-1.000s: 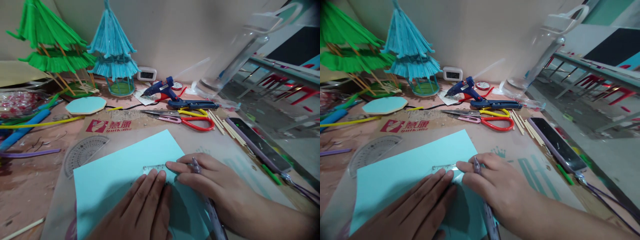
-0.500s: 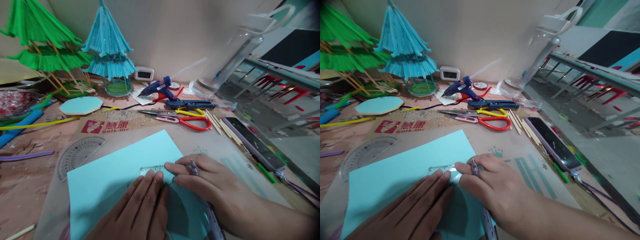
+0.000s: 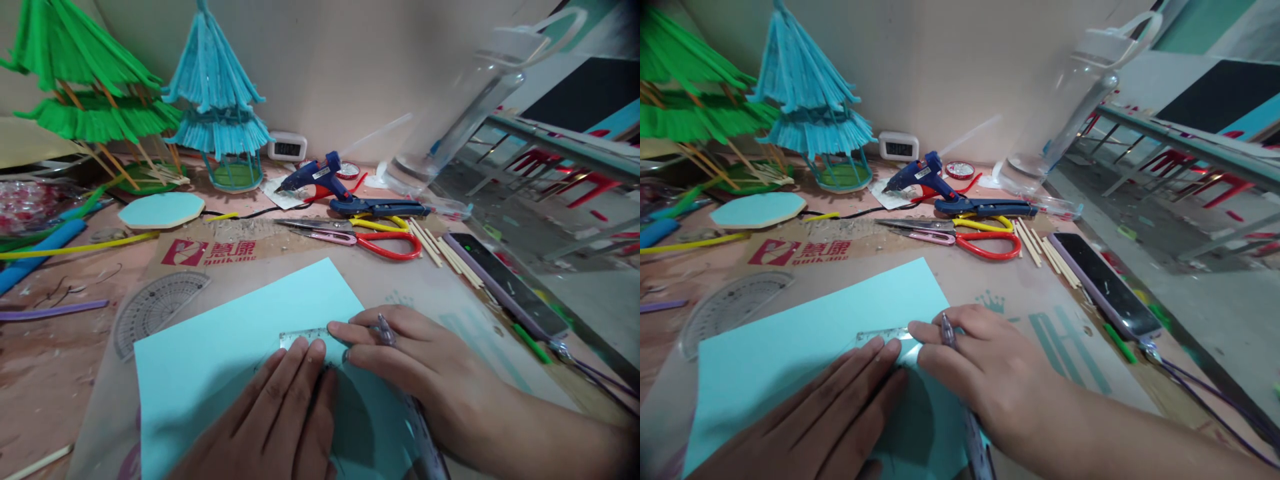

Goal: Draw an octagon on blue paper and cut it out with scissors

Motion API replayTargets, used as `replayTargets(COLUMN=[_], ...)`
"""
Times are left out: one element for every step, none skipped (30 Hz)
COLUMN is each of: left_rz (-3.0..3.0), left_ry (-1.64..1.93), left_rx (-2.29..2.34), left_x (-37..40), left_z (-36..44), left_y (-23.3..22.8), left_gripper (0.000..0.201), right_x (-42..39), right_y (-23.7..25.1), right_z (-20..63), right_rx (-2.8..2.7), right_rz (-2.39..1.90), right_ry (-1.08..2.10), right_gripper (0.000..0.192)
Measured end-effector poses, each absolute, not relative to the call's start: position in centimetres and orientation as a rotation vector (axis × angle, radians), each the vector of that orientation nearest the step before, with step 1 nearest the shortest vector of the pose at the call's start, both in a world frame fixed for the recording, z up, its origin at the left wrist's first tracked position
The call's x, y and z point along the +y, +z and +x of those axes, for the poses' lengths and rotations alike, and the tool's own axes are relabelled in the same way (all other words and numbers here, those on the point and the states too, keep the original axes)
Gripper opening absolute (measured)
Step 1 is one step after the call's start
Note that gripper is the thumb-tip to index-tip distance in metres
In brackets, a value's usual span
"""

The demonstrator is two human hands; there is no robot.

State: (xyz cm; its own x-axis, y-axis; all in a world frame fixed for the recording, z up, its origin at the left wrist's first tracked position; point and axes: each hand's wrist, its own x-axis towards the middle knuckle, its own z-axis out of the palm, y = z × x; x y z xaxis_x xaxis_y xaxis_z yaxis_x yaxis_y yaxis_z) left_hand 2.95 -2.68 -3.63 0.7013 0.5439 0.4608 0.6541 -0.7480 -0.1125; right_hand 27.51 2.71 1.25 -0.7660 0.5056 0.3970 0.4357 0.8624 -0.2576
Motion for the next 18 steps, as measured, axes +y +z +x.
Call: replayTargets(left_rz=[-2.643, -2.641, -2.64, -2.64, -2.642, -2.647, -2.65, -2.652, -2.651, -2.649, -2.648, -2.647, -2.648, -2.649, -2.651, -2.65, -2.648, -2.647], left_ry=[-0.583, -0.576, -0.569, -0.565, -0.562, -0.555, -0.549, -0.54, -0.53, -0.521, -0.514, -0.513, -0.511, -0.51, -0.506, -0.507, -0.508, -0.511], left_rx=[-0.948, -0.951, -0.953, -0.954, -0.952, -0.956, -0.956, -0.954, -0.951, -0.952, -0.948, -0.942, -0.936, -0.933, -0.934, -0.935, -0.939, -0.942], left_x=[-2.7, -2.72, -2.75, -2.78, -2.81, -2.84, -2.86, -2.87, -2.87, -2.85, -2.83, -2.8, -2.76, -2.73, -2.7, -2.69, -2.69, -2.69], left_z=[2.93, 2.9, 2.87, 2.83, 2.79, 2.76, 2.72, 2.69, 2.67, 2.67, 2.68, 2.7, 2.74, 2.79, 2.85, 2.9, 2.94, 2.96], left_y=[-3.61, -3.57, -3.51, -3.45, -3.39, -3.34, -3.3, -3.28, -3.27, -3.27, -3.28, -3.28, -3.27, -3.25, -3.23, -3.21, -3.2, -3.2], left_gripper=[0.039, 0.039, 0.039, 0.039, 0.04, 0.04, 0.041, 0.041, 0.041, 0.041, 0.04, 0.04, 0.041, 0.041, 0.041, 0.04, 0.04, 0.04], right_x=[2.72, 2.72, 2.72, 2.71, 2.7, 2.68, 2.64, 2.6, 2.56, 2.52, 2.49, 2.47, 2.47, 2.48, 2.5, 2.53, 2.55, 2.57], right_y=[1.24, 1.23, 1.22, 1.22, 1.22, 1.22, 1.23, 1.24, 1.25, 1.26, 1.27, 1.29, 1.31, 1.33, 1.35, 1.37, 1.37, 1.37], right_z=[27.52, 27.53, 27.54, 27.54, 27.54, 27.54, 27.54, 27.54, 27.56, 27.58, 27.61, 27.65, 27.69, 27.72, 27.74, 27.75, 27.74, 27.72], right_rx=[-2.575, -2.575, -2.572, -2.573, -2.577, -2.582, -2.587, -2.593, -2.599, -2.605, -2.611, -2.618, -2.628, -2.638, -2.646, -2.651, -2.651, -2.647], right_rz=[-0.694, -0.696, -0.698, -0.698, -0.698, -0.698, -0.7, -0.7, -0.699, -0.696, -0.693, -0.69, -0.688, -0.69, -0.692, -0.689, -0.688, -0.687], right_ry=[0.204, 0.197, 0.19, 0.19, 0.196, 0.205, 0.216, 0.224, 0.228, 0.23, 0.23, 0.23, 0.229, 0.227, 0.225, 0.216, 0.204, 0.194], right_gripper=[0.019, 0.019, 0.02, 0.02, 0.02, 0.02, 0.02, 0.021, 0.022, 0.023, 0.023, 0.024, 0.025, 0.025, 0.024, 0.024, 0.023, 0.022])
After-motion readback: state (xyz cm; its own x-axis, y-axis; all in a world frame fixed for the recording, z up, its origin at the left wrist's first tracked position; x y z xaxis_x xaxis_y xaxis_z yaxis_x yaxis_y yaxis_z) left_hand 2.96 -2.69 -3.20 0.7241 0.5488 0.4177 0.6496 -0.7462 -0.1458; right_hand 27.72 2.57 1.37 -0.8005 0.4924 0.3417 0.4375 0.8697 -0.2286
